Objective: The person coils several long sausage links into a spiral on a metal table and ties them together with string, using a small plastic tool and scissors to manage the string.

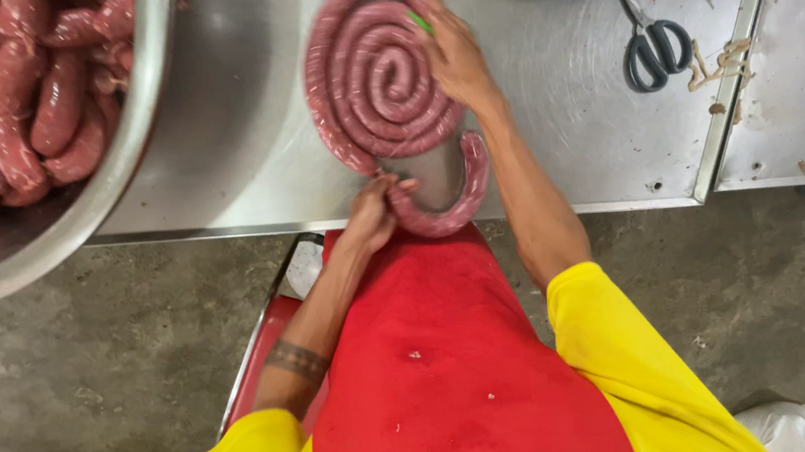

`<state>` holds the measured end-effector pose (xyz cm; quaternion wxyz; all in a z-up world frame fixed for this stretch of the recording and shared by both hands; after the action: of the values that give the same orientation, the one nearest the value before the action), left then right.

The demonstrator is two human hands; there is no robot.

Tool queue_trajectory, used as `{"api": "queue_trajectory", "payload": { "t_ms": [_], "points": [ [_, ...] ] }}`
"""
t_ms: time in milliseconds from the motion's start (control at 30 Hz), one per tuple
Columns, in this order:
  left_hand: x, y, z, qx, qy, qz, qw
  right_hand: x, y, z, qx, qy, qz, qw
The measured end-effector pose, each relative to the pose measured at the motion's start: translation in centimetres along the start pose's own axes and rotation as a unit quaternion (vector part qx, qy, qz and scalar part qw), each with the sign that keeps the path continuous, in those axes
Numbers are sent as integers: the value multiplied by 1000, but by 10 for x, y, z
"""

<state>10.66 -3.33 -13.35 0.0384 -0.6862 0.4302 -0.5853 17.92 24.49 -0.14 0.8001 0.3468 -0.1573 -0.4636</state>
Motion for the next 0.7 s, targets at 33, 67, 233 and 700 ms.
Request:
{"api": "queue_trajectory", "payload": {
  "t_ms": [33,67,233,700],
  "points": [
    [-2,-24,12,3,23,16,1000,-10,6,26,-34,44,22,998],
    [1,-39,11,-1,28,15,1000,-8,23,41,-35,39,19,998],
    [33,-106,-48,-796,-217,33,564,79,120,3,-540,-152,-65,825],
    [30,-96,-3,-841,-345,208,360,82,14,-105,-50,-190,-55,979]
  ]
}}
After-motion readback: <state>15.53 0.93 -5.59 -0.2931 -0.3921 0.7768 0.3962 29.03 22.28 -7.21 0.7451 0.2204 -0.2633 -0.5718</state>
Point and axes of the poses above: each hand's wrist, its own x-axis away from the middle knuckle, its own y-axis out of the back of the hand, z = x × y, the point moved 8 cm from there along -x, towards the middle knuckle, and after that the axes turned 3 degrees about -y, right-handed, at the moved point
